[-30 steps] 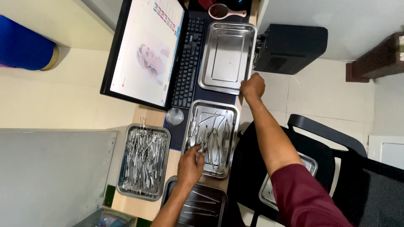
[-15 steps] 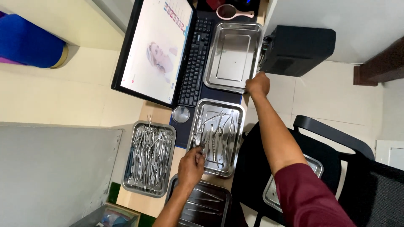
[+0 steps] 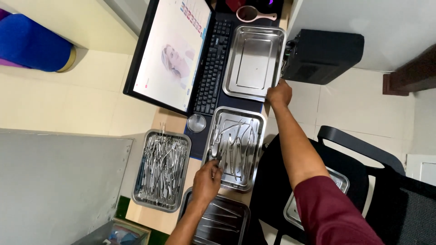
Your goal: Sorting dental instruments into metal trays and transferring them into a sterilization unit.
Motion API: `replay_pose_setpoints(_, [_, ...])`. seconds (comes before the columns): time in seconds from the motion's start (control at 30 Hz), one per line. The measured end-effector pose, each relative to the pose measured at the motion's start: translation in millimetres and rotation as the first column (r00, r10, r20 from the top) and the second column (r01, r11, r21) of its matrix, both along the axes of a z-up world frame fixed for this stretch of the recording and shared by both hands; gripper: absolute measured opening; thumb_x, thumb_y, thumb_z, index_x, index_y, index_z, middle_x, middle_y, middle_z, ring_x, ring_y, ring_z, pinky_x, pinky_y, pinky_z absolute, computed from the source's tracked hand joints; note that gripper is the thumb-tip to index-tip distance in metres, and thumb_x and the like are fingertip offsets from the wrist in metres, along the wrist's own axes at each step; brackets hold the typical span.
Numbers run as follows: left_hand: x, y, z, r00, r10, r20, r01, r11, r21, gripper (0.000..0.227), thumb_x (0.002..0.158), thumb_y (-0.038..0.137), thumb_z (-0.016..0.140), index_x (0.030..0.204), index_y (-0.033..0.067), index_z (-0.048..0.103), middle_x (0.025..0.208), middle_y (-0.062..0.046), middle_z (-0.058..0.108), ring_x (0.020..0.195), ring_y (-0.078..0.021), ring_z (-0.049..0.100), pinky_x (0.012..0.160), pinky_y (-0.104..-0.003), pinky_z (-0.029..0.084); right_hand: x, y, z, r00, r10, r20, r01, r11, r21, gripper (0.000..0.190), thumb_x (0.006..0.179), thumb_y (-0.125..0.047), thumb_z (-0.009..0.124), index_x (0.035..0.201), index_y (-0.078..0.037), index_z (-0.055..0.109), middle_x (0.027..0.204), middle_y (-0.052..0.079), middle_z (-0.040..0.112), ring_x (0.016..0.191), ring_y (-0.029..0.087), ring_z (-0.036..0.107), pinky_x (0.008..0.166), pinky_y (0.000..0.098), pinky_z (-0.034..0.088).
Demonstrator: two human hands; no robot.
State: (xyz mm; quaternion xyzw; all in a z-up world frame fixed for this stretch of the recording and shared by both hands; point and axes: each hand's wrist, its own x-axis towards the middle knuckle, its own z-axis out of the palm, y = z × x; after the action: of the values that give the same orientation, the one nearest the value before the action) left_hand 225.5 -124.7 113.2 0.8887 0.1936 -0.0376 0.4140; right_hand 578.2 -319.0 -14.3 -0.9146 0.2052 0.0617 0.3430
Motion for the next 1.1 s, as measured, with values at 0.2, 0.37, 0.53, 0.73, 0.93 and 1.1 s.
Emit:
replay_pose_setpoints(0.2, [-4, -1, -11, 1.0, -0.026, 0.016, 0.026, 1.0, -0.006, 0.031, 0.088, 0.012, 0.069, 0.116, 0.0, 0.07, 0.083, -0.014, 0.072, 0.074, -0.0284, 0.07, 0.072, -0.04, 0.055, -13, -3, 7, 0.995, 0.036, 0.092, -0.046, 0.993, 0.107, 0.036, 0.077, -0.012, 0.079, 0.11, -0.006, 0.068, 0.102, 0.02, 0.074, 0.099, 0.037, 0.071, 0.089, 0.0427, 0.056])
replay_pose_setpoints(0.37, [-5, -4, -12, 0.998, -0.041, 0.043, 0.041, 0.999, -0.003, 0.029, 0.088, 0.012, 0.069, 0.114, 0.0001, 0.07, 0.083, -0.014, 0.072, 0.075, -0.0281, 0.07, 0.072, -0.04, 0.056, -13, 2, 14, 0.997, 0.069, 0.026, -0.069, 0.997, 0.02, 0.035, 0.078, -0.015, 0.081, 0.109, -0.005, 0.068, 0.107, 0.021, 0.074, 0.102, 0.038, 0.07, 0.09, 0.0453, 0.056])
replay_pose_setpoints(0.53, [-7, -3, -7, 1.0, -0.005, 0.005, 0.005, 1.0, -0.031, 0.029, 0.088, 0.014, 0.07, 0.114, 0.0011, 0.069, 0.077, -0.013, 0.071, 0.07, -0.0275, 0.07, 0.069, -0.04, 0.056, -5, 5, 14, 0.998, 0.062, -0.02, -0.064, 0.991, -0.117, 0.034, 0.078, -0.014, 0.081, 0.107, -0.002, 0.069, 0.115, 0.021, 0.072, 0.107, 0.039, 0.07, 0.089, 0.0472, 0.057])
replay_pose_setpoints(0.73, [-11, 2, -10, 1.0, 0.008, 0.017, -0.008, 1.0, -0.029, 0.027, 0.087, 0.011, 0.068, 0.113, 0.0017, 0.071, 0.077, -0.013, 0.071, 0.068, -0.0266, 0.069, 0.067, -0.039, 0.055, -2, 5, 14, 0.999, -0.009, -0.047, 0.005, 0.997, -0.076, 0.035, 0.077, -0.012, 0.08, 0.109, -0.002, 0.071, 0.115, 0.022, 0.071, 0.109, 0.039, 0.069, 0.09, 0.0458, 0.057])
replay_pose_setpoints(0.93, [-13, -3, -5, 1.0, -0.022, 0.011, 0.023, 0.997, -0.07, 0.029, 0.089, 0.01, 0.067, 0.116, 0.001, 0.068, 0.081, -0.012, 0.07, 0.071, -0.0251, 0.07, 0.066, -0.039, 0.056, -7, 5, 25, 0.995, -0.012, -0.096, 0.01, 1.0, -0.026, 0.035, 0.077, -0.013, 0.081, 0.108, -0.003, 0.07, 0.116, 0.021, 0.072, 0.11, 0.039, 0.069, 0.092, 0.0455, 0.056])
replay_pose_setpoints(1.1, [-15, -2, -7, 0.999, -0.041, 0.032, 0.041, 0.999, -0.009, 0.028, 0.088, 0.011, 0.07, 0.113, 0.0009, 0.07, 0.077, -0.015, 0.069, 0.071, -0.0299, 0.067, 0.07, -0.042, 0.054, -11, 6, 18, 0.999, 0.024, -0.027, -0.026, 0.999, -0.044, 0.041, 0.076, -0.015, 0.083, 0.111, -0.002, 0.066, 0.113, 0.021, 0.071, 0.107, 0.038, 0.069, 0.091, 0.0458, 0.056])
